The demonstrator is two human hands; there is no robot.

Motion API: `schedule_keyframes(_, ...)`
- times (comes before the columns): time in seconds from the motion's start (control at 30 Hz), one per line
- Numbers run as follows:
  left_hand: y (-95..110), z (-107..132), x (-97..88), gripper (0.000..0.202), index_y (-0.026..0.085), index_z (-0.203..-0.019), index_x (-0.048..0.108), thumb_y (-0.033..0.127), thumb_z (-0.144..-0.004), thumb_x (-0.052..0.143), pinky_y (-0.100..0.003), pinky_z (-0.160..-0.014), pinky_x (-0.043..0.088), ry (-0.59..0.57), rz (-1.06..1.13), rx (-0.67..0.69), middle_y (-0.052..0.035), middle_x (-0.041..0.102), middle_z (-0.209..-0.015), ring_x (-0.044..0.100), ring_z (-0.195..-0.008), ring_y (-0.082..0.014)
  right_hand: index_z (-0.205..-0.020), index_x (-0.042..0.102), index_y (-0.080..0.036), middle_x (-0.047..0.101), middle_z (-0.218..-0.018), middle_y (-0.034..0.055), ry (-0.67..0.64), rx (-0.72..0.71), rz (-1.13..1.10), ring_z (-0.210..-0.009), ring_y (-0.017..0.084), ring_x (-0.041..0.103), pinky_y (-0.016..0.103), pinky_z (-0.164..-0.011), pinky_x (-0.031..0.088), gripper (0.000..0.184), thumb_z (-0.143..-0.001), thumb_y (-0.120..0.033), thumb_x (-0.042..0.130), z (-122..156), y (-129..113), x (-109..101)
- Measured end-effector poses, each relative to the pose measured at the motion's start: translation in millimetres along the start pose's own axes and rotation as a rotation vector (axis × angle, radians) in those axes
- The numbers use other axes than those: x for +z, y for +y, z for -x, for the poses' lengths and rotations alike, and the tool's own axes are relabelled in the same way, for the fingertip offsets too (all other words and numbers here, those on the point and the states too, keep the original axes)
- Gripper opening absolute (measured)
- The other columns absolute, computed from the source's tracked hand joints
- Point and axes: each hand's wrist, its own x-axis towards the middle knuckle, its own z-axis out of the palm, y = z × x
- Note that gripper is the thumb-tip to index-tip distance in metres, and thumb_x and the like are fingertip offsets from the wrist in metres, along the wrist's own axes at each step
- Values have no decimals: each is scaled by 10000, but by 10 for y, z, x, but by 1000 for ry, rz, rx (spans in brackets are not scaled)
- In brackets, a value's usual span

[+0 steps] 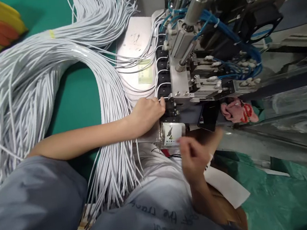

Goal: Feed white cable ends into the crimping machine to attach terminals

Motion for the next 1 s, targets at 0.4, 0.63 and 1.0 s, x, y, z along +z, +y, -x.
schedule_keyframes(0.4, 319, 152, 91, 387, 86, -1148, 574, 381, -929, 452, -246, -788, 469, -109, 1049, 668, -129, 607, -1077, 594, -915, -163, -1086, 651, -157, 695, -990, 134, -585, -12, 135, -943, 284, 639, 423, -848, 503, 296, -891, -209, 435, 281, -121, 59)
schedule_keyframes(0.63, 247, 74, 132, 302, 120, -982, 666, 378, -837, 604, -188, -641, 458, -324, 1393, 565, -59, 635, -917, 596, -771, -119, -761, 691, -206, 680, -710, 14, -223, 205, -293, -640, 157, 629, 253, -585, 504, 54, -738, -253, 705, 57, -122, -573)
schedule_keyframes(1.0, 315, 124, 94, 285, 82, -795, 668, 366, -805, 634, -176, -499, 452, -246, 1672, 353, -30, 572, -661, 553, -533, -82, -801, 749, -252, 609, -706, 21, 56, 39, -508, -636, 140, 550, 281, -549, 437, 106, -761, -332, 694, 12, 16, -303)
